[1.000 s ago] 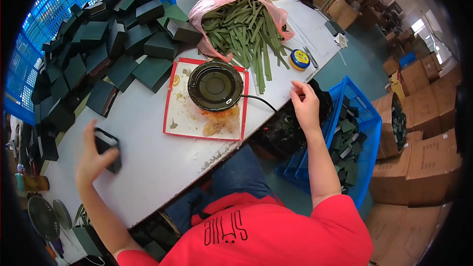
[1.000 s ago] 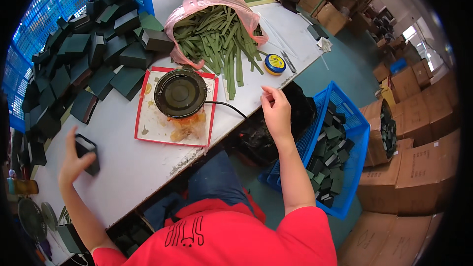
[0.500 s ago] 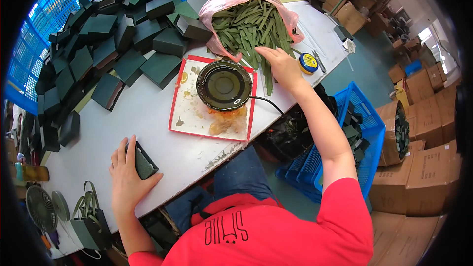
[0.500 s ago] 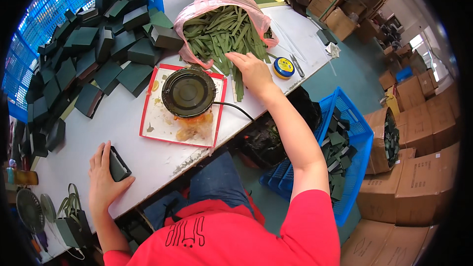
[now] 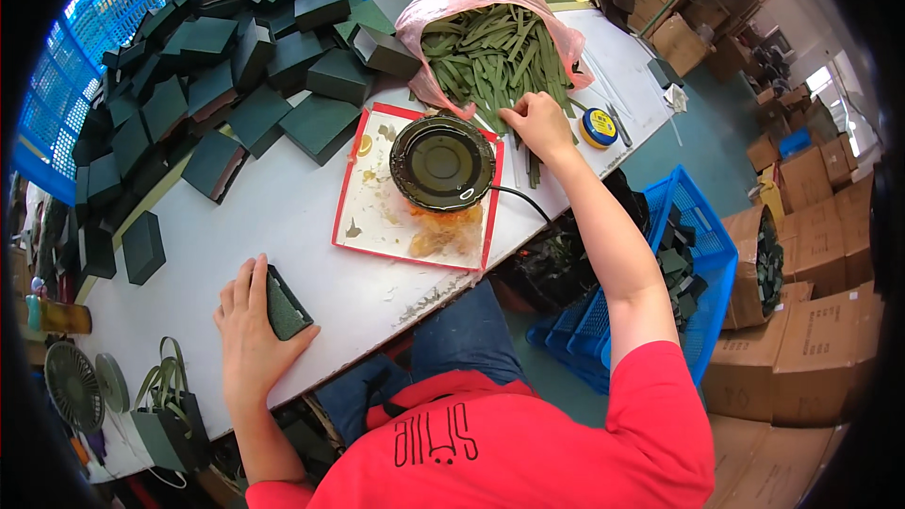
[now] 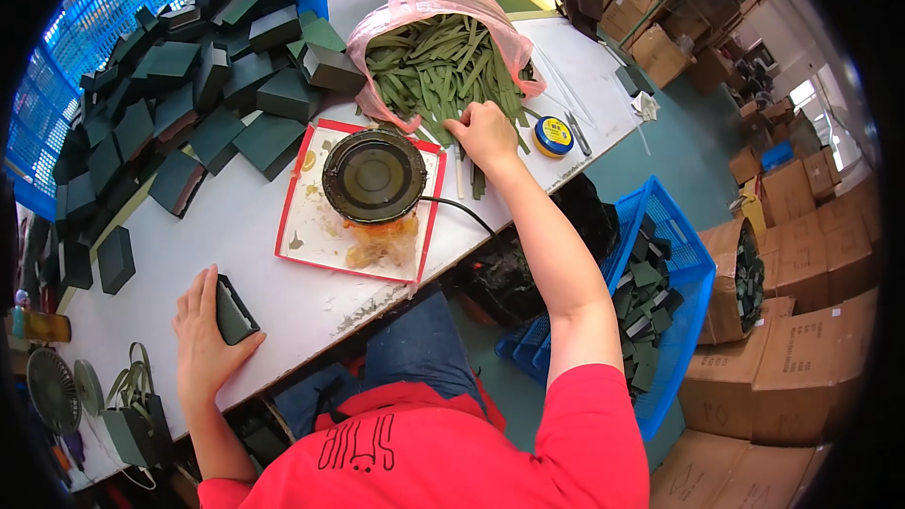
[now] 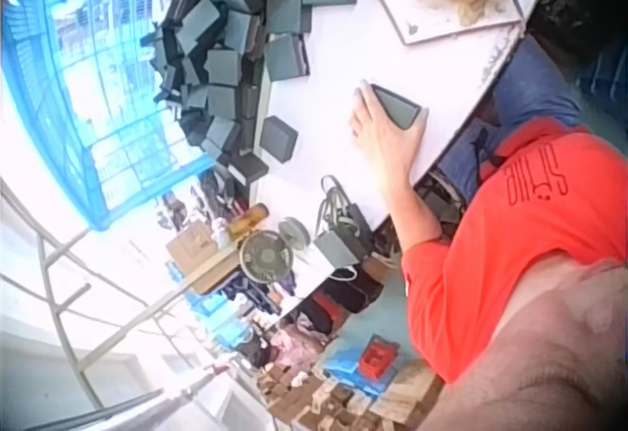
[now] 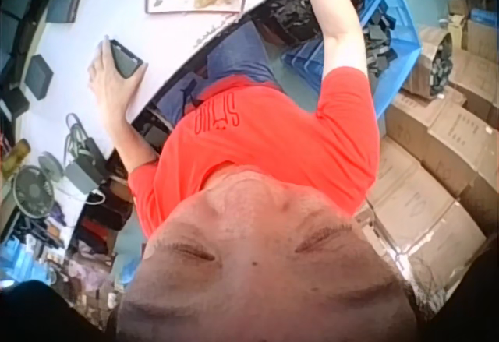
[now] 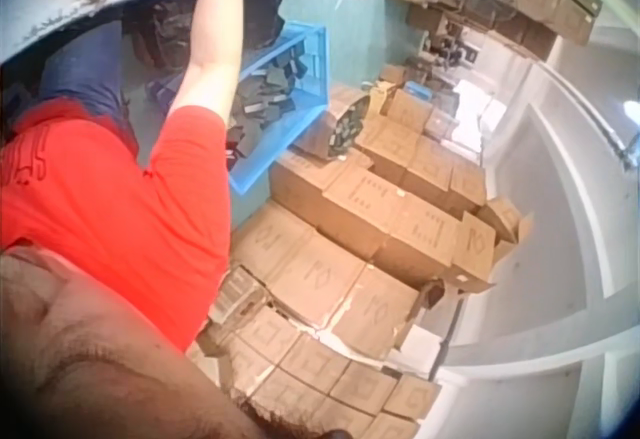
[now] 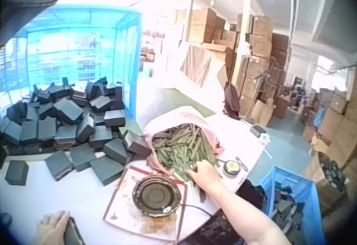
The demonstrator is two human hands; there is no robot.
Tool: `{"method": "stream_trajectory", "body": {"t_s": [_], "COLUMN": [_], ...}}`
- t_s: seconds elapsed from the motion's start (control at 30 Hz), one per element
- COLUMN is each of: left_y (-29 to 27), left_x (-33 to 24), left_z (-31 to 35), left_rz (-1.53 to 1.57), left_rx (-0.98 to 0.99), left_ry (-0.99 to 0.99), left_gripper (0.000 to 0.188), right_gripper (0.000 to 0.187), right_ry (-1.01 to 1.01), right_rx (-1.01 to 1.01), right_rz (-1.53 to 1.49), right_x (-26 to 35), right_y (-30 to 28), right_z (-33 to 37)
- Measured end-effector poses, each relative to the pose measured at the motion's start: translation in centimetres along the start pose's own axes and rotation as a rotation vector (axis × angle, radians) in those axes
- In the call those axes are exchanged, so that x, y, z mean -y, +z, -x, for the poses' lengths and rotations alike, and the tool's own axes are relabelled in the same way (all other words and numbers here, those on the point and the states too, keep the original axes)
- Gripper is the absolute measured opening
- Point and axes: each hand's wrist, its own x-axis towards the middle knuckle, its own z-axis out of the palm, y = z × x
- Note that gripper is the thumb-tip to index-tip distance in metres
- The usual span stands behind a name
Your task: The person repeatedly picks green foam blocks and green ribbons from the table, wraps each ribbon around a block, and places the wrapped block back on the table. The process is repeated continuously with no visible final destination or accumulation shown.
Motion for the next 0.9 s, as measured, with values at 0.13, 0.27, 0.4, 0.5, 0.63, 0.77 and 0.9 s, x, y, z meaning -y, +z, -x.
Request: {"method": "stream_trajectory", "body": {"t_s": [0.13,0.27,0.4,0.5,0.63,0.77,0.9], "left_y": [0.5,0.5,0.2,0.2,0.6,0.5,0.4], "left_x": [0.2,0.3,0.0,-0.4,-1.3,-1.9,-2.0], "left_z": [0.0,0.1,0.2,0.4,0.1,-0.2,0.0], "left_rz": [0.025,0.044,0.055,0.107,0.173,0.057,0.055], "left_rx": [-0.028,-0.038,-0.026,-0.021,-0.034,0.011,0.024], "left_ry": [0.011,0.021,0.037,0.057,0.091,0.094,0.071], "left_gripper": [0.113,0.114,0.115,0.116,0.117,0.114,0.113], "right_gripper": [0.030,0.019,0.024,0.021,0.012,0.023,0.020], "right_ry": [-0.001,-0.066,-0.544,-0.494,-0.028,0.239,0.313], "right_rx": [-0.161,-0.253,-0.383,-0.138,0.188,0.172,0.110], "right_rz": [-0.143,-0.336,-0.115,-0.382,-1.043,-1.246,-1.338], "right_x": [-0.2,1.7,5.2,7.9,10.5,10.6,11.9], "right_y": [-0.8,-4.1,-9.8,-11.7,-11.2,-7.6,-5.9], "right_z": [0.4,3.4,7.7,12.7,18.0,19.4,18.9]}}
